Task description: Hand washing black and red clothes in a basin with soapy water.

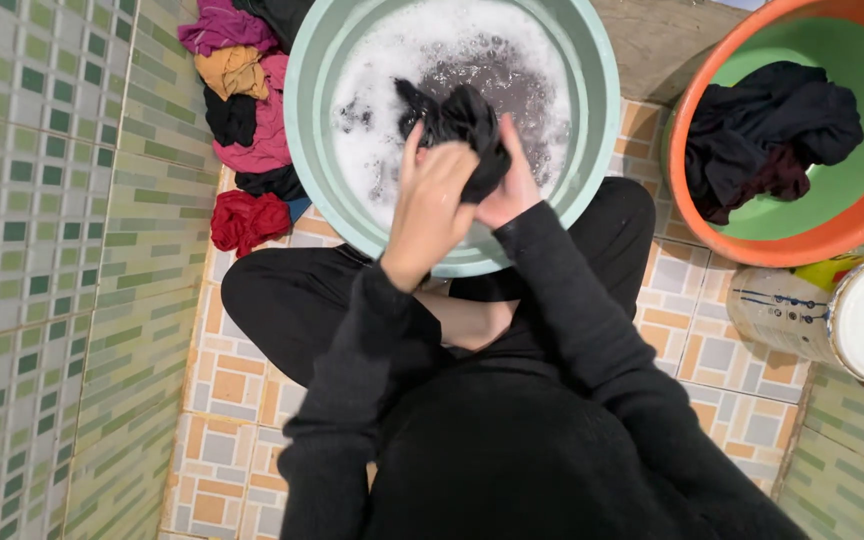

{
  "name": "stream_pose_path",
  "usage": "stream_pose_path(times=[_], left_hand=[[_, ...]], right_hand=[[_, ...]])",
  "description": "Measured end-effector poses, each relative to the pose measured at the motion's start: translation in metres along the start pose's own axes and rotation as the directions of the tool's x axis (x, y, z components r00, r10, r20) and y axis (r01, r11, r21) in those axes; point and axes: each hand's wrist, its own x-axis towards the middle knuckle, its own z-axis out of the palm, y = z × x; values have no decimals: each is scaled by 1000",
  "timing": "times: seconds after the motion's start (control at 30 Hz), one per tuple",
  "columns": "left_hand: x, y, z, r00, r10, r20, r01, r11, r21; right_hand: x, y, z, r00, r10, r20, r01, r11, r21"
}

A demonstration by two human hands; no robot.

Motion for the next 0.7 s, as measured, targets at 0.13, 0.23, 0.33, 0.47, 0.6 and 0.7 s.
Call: stream_pose_path(times=[0.13, 0.23, 0.33, 0.47, 0.6, 0.7], left_hand=[[-57, -2, 5, 985, -158, -74, 131, 948, -289], [-86, -22, 31, 936, -299, -186, 209, 897, -390], [-72, -25, 84, 884, -395, -250, 126, 716, -686], [-47, -61, 134, 719, -404, -565, 390, 908, -153], [-12, -59, 78, 858, -210, -469, 189, 978, -93], [-11, -70, 22, 920, -57, -387, 37, 998, -59]], right_hand=[[38, 18, -58, 999, 34, -1, -33, 974, 224], [51, 19, -38, 967, 237, 88, -238, 734, 636], [31, 35, 27, 980, 163, 111, -196, 745, 638], [-2, 52, 101, 974, 171, 147, -225, 701, 677], [-10, 46, 87, 947, 141, 288, -287, 772, 567], [-36, 6, 63, 855, 326, 404, -437, 871, 224]])
